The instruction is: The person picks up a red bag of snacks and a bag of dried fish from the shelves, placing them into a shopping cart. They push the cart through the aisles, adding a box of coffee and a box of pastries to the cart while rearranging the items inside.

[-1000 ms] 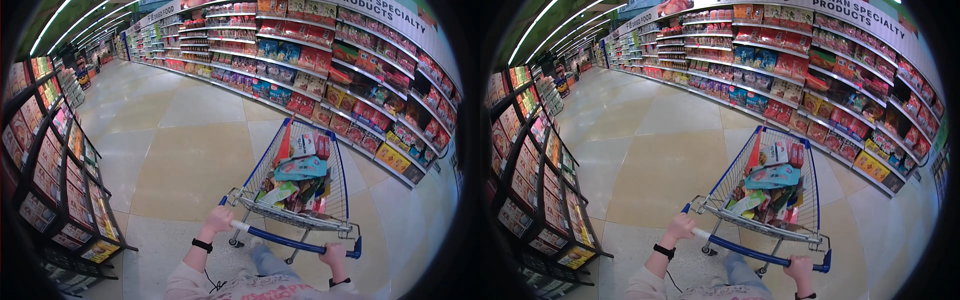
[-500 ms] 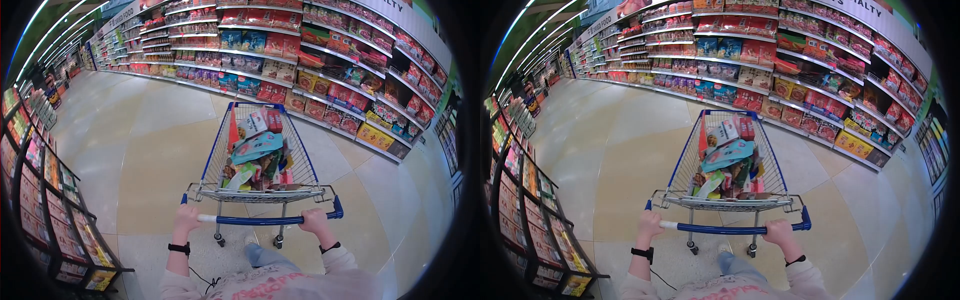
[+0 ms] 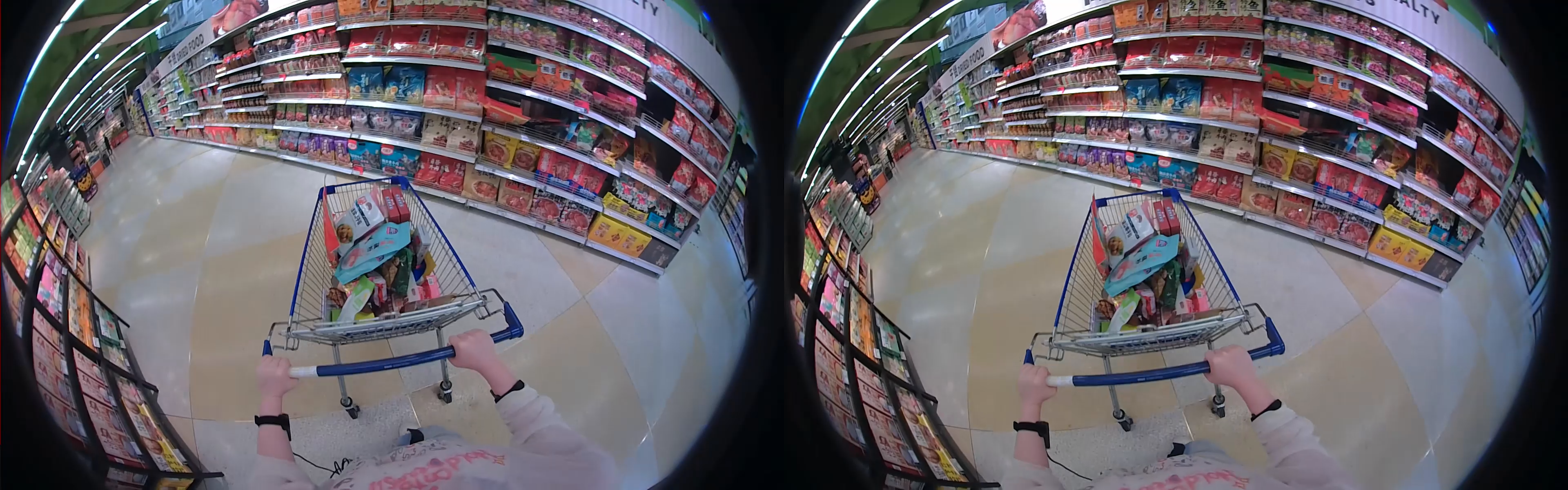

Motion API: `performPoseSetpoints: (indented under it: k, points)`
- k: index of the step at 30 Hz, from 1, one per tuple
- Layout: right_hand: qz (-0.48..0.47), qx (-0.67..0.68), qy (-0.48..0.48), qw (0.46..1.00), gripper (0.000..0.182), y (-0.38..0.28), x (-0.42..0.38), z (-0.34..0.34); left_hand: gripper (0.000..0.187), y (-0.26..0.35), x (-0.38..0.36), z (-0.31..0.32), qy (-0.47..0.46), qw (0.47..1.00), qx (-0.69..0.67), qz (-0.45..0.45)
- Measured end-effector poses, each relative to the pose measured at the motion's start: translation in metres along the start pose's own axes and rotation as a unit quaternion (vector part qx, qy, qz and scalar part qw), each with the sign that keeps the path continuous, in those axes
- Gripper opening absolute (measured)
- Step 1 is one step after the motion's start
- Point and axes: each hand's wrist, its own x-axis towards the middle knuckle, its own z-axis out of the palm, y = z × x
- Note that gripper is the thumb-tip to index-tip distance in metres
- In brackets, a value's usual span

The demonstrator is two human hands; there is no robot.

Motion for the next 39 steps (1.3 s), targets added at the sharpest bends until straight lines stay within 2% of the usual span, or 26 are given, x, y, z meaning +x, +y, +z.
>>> performPoseSetpoints:
  k: [4, 10, 11, 18, 20, 27, 32, 39]
  points:
    - [-0.010, -0.001, -0.026, 1.000, 0.014, 0.003, 0.055, 0.014, 0.018, -0.028, 0.026, 0.006, -0.018, 0.999, 0.037, -0.030]
    - [-0.027, 0.015, 0.002, 1.000, 0.014, 0.019, 0.134, 0.041, 0.017, -0.068, 0.065, 0.038, -0.007, 0.998, 0.054, -0.042]
    - [-0.020, -0.006, -0.030, 0.999, 0.012, 0.026, 0.148, 0.044, 0.017, -0.073, 0.076, 0.043, -0.008, 0.997, 0.066, -0.044]
    - [-0.053, 0.030, 0.044, 0.997, 0.015, 0.020, 0.231, 0.076, 0.014, -0.128, 0.110, 0.062, -0.017, 0.995, 0.071, -0.066]
    - [-0.066, 0.020, 0.047, 0.997, 0.016, 0.027, 0.253, 0.087, 0.014, -0.139, 0.128, 0.064, -0.053, 0.992, 0.075, -0.089]
    - [-0.063, 0.016, 0.036, 0.997, 0.017, 0.056, 0.348, 0.135, 0.014, -0.189, 0.181, 0.109, -0.048, 0.993, 0.047, -0.099]
    - [-0.040, 0.003, 0.036, 0.999, 0.019, 0.050, 0.407, 0.165, 0.014, -0.242, 0.204, 0.139, -0.035, 0.993, 0.044, -0.102]
    - [-0.090, -0.010, 0.071, 0.993, 0.020, 0.057, 0.498, 0.199, 0.013, -0.301, 0.241, 0.175, -0.027, 0.994, 0.044, -0.101]
